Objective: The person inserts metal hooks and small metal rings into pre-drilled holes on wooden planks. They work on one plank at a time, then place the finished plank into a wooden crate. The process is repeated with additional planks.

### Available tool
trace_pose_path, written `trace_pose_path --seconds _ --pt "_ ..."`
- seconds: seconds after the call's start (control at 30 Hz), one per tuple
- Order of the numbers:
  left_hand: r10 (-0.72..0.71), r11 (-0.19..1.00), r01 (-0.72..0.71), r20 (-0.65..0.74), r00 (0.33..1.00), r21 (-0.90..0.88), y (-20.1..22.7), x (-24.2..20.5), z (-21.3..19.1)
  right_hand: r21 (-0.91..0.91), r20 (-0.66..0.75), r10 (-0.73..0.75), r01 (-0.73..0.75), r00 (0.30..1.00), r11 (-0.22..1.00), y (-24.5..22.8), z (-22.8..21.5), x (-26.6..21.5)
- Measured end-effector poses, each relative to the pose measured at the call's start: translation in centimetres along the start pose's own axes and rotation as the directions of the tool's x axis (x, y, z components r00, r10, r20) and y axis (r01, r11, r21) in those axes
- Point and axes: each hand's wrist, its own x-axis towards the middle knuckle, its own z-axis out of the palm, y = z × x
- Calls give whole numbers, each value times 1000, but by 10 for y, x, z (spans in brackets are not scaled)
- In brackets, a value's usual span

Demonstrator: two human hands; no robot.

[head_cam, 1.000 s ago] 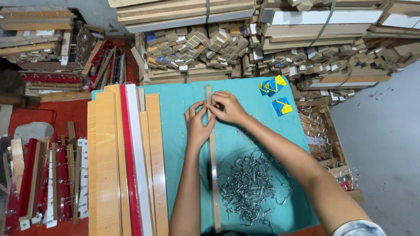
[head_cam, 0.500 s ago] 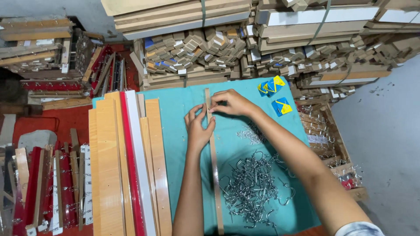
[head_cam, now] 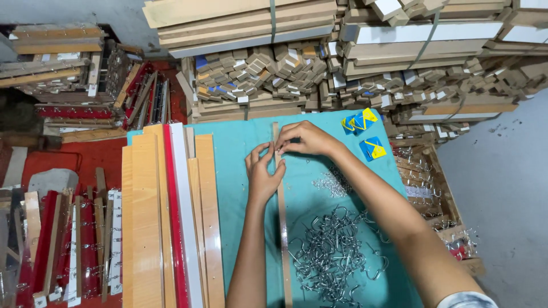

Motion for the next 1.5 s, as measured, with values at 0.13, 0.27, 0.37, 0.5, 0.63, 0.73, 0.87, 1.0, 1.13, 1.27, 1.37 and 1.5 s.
trace_pose_path --seconds 0.13,0.27,0.37,0.5,0.63,0.73,0.87,1.0,1.13,1.27,1.37,1.5 --pt "-21 999 21 0 1000 24 -6 -4 3 55 -7 22 -22 1000 998 11 12 -5" --pt "-7 999 7 -21 1000 37 -15 1 9 86 -37 32 -29 999 996 20 15 -4" --pt "-5 1000 5 -46 999 7 -23 2 13 12 -176 35 -33 984 999 39 44 -3" --pt "-2 1000 2 -35 999 1 -27 2 14 -133 -301 152 -199 941 971 23 56 -19" --pt "16 1000 -15 -43 999 25 -16 -1 11 133 -49 190 -182 981 974 -6 15 -14" --pt "30 999 -28 -49 998 43 -16 -2 12 120 65 106 -113 992 986 -2 0 -6" --pt "23 999 -21 -51 998 39 -12 -1 10 -24 216 -7 13 976 1000 2 -17 17" --pt "34 999 -31 -60 998 45 -9 0 8 -129 260 -52 88 964 988 8 -12 27" --pt "1 1000 -1 -9 1000 24 -14 2 12 -96 166 -39 56 985 994 18 -5 8" --pt "5 999 -5 -22 1000 39 -17 1 11 58 169 -4 -5 986 998 15 -13 2" --pt "15 998 -13 -24 1000 69 -17 2 13 8 173 -42 41 984 999 7 -17 8" --pt "9 998 -7 -30 1000 56 -15 1 11 -82 168 -136 151 976 985 15 -8 14"
